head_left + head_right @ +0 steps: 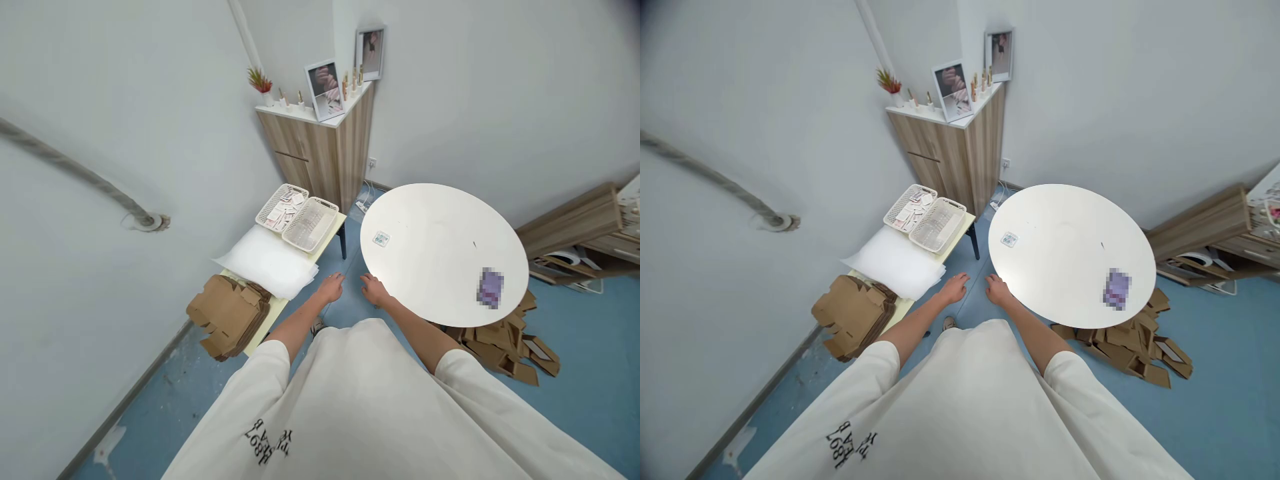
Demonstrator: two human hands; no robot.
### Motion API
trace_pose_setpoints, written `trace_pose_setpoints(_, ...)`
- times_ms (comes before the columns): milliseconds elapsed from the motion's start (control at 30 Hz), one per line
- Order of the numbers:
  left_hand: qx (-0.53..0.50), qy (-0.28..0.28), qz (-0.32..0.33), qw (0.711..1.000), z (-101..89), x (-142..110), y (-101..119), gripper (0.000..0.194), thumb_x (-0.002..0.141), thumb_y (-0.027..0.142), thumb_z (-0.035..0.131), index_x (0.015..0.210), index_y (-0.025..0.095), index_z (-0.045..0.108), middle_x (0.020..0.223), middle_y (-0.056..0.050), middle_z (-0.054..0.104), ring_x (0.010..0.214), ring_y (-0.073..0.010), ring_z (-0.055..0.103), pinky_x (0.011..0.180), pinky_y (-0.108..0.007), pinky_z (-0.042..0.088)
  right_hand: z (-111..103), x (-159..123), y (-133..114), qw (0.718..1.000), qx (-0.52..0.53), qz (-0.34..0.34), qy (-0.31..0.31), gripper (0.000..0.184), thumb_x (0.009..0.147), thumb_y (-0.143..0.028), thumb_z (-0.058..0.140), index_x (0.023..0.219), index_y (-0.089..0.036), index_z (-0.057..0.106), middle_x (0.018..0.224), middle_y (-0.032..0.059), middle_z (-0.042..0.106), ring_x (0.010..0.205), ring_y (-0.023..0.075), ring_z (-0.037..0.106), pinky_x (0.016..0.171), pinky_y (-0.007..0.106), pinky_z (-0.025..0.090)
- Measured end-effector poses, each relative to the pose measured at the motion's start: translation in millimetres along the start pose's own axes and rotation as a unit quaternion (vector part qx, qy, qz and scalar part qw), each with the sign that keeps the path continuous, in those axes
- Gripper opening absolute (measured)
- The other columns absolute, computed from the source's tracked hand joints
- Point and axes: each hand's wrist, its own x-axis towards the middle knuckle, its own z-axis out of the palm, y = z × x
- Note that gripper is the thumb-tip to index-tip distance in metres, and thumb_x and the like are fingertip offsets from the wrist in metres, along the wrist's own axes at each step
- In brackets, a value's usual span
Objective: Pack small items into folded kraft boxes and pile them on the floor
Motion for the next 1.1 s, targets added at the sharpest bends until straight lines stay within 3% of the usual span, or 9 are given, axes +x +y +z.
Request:
trace_pose_setpoints(167,-0.008,0.009,-0.033,0.999,-8.4,-30,-54,0.053,0.095,0.02,0.044,0.148,0.021,0.045,0.157,-0.011,0.04,0.137,-0.028,0.047,0.113,-0.042,0.04,10,26,-54,0.999,0.004,-0.03,-0.012,0.057,0.097,-0.024,0.042,0.153,-0.015,0.043,0.159,0.0149,0.037,0.14,0.0317,0.041,0.112,0.041,0.036)
trace_pose_setpoints(333,0.008,0.017,-0.066,0.998,-22.2,-56,-124,0.047,0.095,0.021,0.045,0.142,0.021,0.05,0.153,-0.012,0.044,0.135,-0.0277,0.048,0.111,-0.041,0.04,26,52,-117,0.998,0.011,-0.036,-0.042,0.057,0.097,-0.025,0.042,0.154,-0.016,0.042,0.158,0.0139,0.038,0.14,0.0308,0.041,0.111,0.041,0.037)
trace_pose_setpoints(467,0.024,0.0,-0.099,0.995,-33.3,-65,-179,0.042,0.094,0.02,0.045,0.135,0.018,0.055,0.146,-0.014,0.048,0.133,-0.029,0.048,0.108,-0.043,0.041,38,70,-162,0.998,0.021,-0.033,-0.042,0.056,0.097,-0.024,0.041,0.153,-0.017,0.044,0.158,0.012,0.039,0.14,0.0293,0.042,0.112,0.039,0.037)
trace_pose_setpoints(600,0.015,-0.027,-0.115,0.993,-35.4,-65,-217,0.044,0.093,0.02,0.045,0.136,0.019,0.055,0.147,-0.016,0.047,0.133,-0.0308,0.048,0.107,-0.046,0.043,49,87,-196,0.998,0.025,-0.03,-0.049,0.055,0.098,-0.026,0.041,0.153,-0.019,0.043,0.159,0.0117,0.038,0.141,0.0295,0.041,0.113,0.039,0.036)
trace_pose_setpoints(767,-0.018,-0.073,-0.058,0.995,-26.4,-59,-236,0.044,0.092,0.028,0.049,0.133,0.027,0.06,0.161,-0.008,0.035,0.144,-0.0326,0.037,0.113,-0.049,0.038,63,107,-225,0.998,0.016,-0.019,-0.055,0.055,0.098,-0.026,0.044,0.152,-0.018,0.045,0.158,0.0127,0.038,0.141,0.0301,0.04,0.113,0.04,0.035)
trace_pose_setpoints(933,-0.001,-0.113,-0.029,0.993,-16.7,-56,-238,0.043,0.091,0.029,0.053,0.132,0.026,0.061,0.166,-0.009,0.025,0.149,-0.0366,0.026,0.114,-0.054,0.034,71,113,-231,0.998,0.018,-0.006,-0.054,0.054,0.097,-0.024,0.045,0.151,-0.017,0.045,0.157,0.013,0.04,0.141,0.0281,0.04,0.114,0.038,0.034)
trace_pose_setpoints(1100,0.006,-0.081,0.008,0.997,-13.8,-58,-238,0.038,0.093,0.021,0.047,0.129,0.018,0.06,0.156,-0.016,0.037,0.144,-0.0334,0.034,0.112,-0.05,0.037,73,111,-225,0.998,0.027,0.022,-0.056,0.054,0.095,-0.021,0.046,0.149,-0.014,0.048,0.155,0.0144,0.042,0.14,0.0279,0.042,0.115,0.037,0.033)
